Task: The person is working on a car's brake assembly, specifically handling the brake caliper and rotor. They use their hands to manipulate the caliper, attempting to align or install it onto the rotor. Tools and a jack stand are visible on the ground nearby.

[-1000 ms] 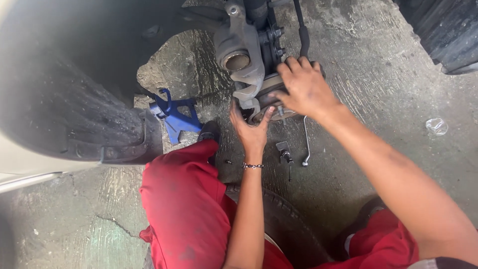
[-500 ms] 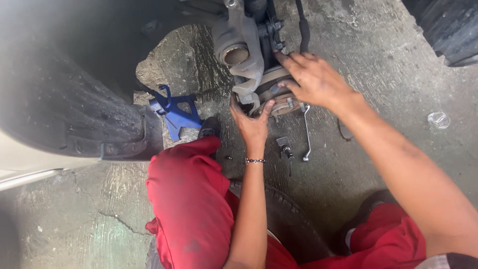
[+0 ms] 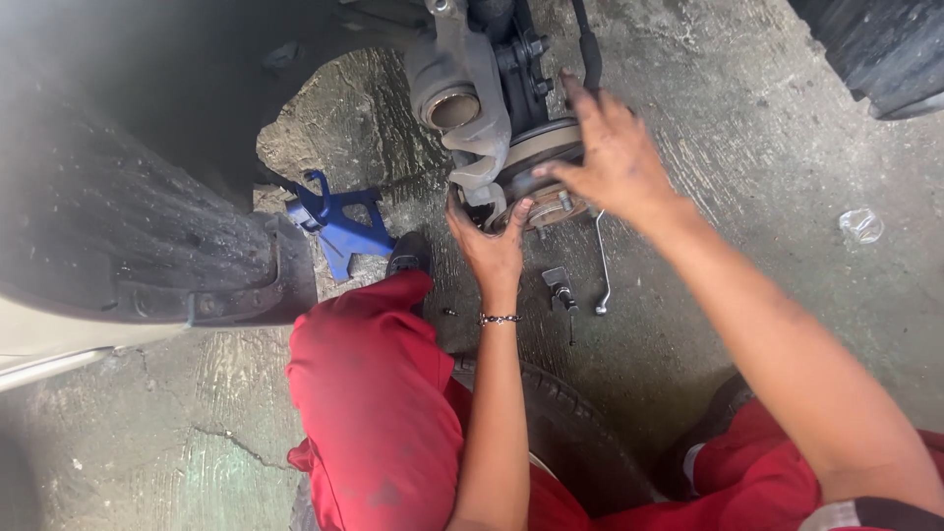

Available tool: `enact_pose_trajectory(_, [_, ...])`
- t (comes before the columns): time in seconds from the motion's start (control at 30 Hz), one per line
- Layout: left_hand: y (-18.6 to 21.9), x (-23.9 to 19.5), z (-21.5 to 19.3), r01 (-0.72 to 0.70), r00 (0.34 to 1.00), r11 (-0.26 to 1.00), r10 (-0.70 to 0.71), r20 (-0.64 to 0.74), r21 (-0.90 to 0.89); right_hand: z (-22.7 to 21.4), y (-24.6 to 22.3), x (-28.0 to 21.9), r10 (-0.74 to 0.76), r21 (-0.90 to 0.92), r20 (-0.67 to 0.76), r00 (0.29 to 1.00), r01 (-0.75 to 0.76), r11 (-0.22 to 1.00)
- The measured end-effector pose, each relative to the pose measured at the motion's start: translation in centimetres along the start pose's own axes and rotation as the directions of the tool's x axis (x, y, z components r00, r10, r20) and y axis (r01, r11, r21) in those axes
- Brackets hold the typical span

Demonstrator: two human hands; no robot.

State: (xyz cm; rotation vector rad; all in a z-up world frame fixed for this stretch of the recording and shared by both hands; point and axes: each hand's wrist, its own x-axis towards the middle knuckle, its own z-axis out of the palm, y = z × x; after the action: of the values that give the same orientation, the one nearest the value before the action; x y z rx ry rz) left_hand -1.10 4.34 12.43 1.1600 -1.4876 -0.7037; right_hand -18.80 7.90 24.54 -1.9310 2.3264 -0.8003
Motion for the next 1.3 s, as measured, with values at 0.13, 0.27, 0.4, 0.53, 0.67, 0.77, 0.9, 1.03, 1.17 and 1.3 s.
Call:
enact_pose_trajectory(0.13, [0.5,0.1,-0.2,0.048,0.999,0.999,-0.048,0.015,-0.003,-0.5,4.7,-0.9,-0.053,0.182,0.056,0.997,0.042,0.982])
enact_pose_trajectory(0.27, [0.8,0.2,-0.3,0.055,0.998,0.998,-0.055,0.013,-0.014,1.3,5.2,-1.2,0.095,0.243,0.063,0.993,-0.108,0.964])
enact_pose_trajectory(0.4, [0.3,0.1,0.2,0.065,0.998,0.997,-0.065,0.008,-0.042,1.5,2.1,0.5,0.096,0.155,-0.018,0.995,-0.092,0.984])
enact_pose_trajectory(0.53, [0.3,0.0,-0.1,0.077,0.997,0.997,-0.077,0.019,-0.004,2.4,-1.2,0.9,-0.021,0.005,-0.089,0.996,0.022,1.0])
enact_pose_trajectory(0.67, [0.9,0.4,-0.1,0.084,0.996,0.995,-0.083,0.021,-0.045,1.1,0.8,0.8,-0.103,-0.028,-0.134,0.986,0.1,0.995])
enact_pose_trajectory(0.77, [0.5,0.1,-0.6,0.076,0.997,0.997,-0.075,0.034,-0.024,1.5,2.8,-0.2,0.13,0.141,-0.03,0.991,-0.124,0.982])
enact_pose_trajectory(0.9, [0.6,0.2,-0.4,0.072,0.997,0.997,-0.071,0.025,-0.029,2.1,2.4,0.2,0.068,0.095,-0.116,0.991,-0.057,0.994])
enact_pose_trajectory(1.03, [0.5,0.1,-0.9,0.101,0.994,0.995,-0.101,0.05,-0.013,2.6,-0.4,0.8,-0.018,-0.017,-0.137,0.99,0.016,1.0])
enact_pose_trajectory(1.17, [0.3,0.6,-0.9,0.058,0.997,0.998,-0.059,0.057,0.014,2.2,2.7,0.4,-0.049,0.016,-0.175,0.983,0.053,0.998])
enact_pose_trajectory(1.3, [0.0,0.4,-1.3,0.043,0.997,0.998,-0.046,0.057,0.052,2.9,4.7,-0.8,0.067,0.15,-0.141,0.988,-0.046,0.988])
